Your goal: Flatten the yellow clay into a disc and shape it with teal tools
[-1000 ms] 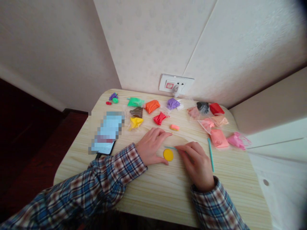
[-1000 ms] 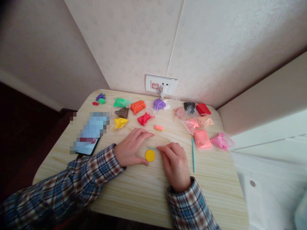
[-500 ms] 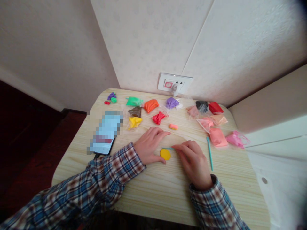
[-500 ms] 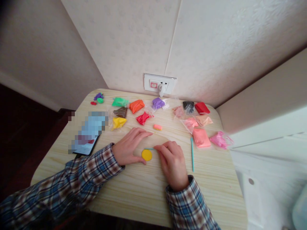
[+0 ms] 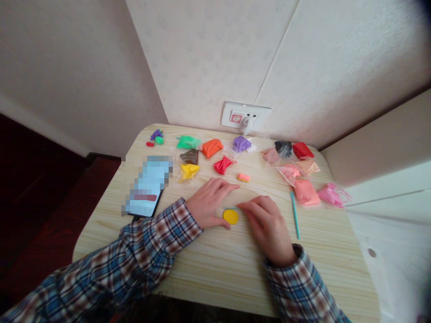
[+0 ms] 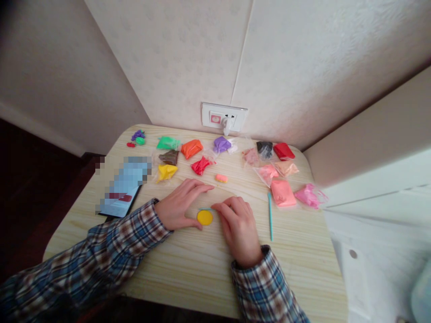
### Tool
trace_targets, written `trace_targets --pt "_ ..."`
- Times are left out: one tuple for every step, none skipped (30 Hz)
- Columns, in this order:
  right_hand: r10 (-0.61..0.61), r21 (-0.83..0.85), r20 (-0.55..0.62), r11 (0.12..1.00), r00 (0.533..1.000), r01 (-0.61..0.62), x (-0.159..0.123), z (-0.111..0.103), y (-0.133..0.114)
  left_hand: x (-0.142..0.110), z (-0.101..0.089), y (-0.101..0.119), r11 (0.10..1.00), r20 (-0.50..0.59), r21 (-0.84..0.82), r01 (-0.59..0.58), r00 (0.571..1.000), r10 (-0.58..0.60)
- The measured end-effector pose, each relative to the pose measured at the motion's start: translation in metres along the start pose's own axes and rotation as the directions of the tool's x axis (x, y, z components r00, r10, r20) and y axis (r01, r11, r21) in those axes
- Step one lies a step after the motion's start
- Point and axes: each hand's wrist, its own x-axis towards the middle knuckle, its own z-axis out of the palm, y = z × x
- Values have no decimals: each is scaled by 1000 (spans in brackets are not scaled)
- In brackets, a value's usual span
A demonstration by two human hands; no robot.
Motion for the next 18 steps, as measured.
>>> trace_targets --pt "-10 7 17 1000 1000 10 1 1 -1 1 1 0 1000 -3 4 4 1000 -4" --pt "-18 12 33 1000 999 18 2 1 -2 1 1 1 1000 -6 9 6 1000 -6" --pt "-21 16 42 1000 999 20 2 2 -3 2 2 1 1000 -8 14 8 1000 -8" --pt "-18 17 40 1000 999 17 2 2 -3 2 3 1 1000 -8 18 9 1000 -9" --pt "-9 16 31 1000 999 9 1 1 -2 2 3 1 1000 -6 20 10 1000 -10" --pt "4 13 15 1000 1000 -4 0 0 -1 2 3 1 1000 -4 19 9 1000 -9" --pt "19 9 -4 1000 1000 -19 -1 -1 0 2 3 1 1000 -2 17 8 1000 -8" --pt "32 5 -22 999 999 -32 -2 -2 2 1 2 1 1000 -1 15 8 1000 -8" --pt "41 2 -34 999 999 -41 -2 -2 3 1 2 2 1000 -2 13 8 1000 -8" --pt "45 0 -37 999 998 -45 -2 -3 4 1 2 2 1000 -4 13 13 1000 -13" --pt "44 1 -31 999 999 -44 -2 -3 4 1 2 3 1000 -7 14 21 1000 -21" --pt "40 6 -18 999 999 -40 -1 -2 3 1 3 4 999 -10 16 31 999 -31" --pt "32 14 0 999 999 -32 0 -1 2 2 3 5 999 -14 19 42 999 -42" --pt "22 25 19 999 1000 -23 1 0 0 3 4 6 998 -18 23 51 999 -50" --pt "11 34 35 999 999 -13 2 1 -1 3 5 7 998 -21 28 57 998 -57" --pt "3 39 43 999 999 -5 2 1 -2 4 5 7 998 -23 32 58 998 -57" --pt "-2 38 41 999 999 0 3 1 -2 4 6 7 998 -23 34 54 998 -54" --pt "1 32 31 999 1000 -2 2 1 -1 4 6 7 998 -21 33 50 999 -49"
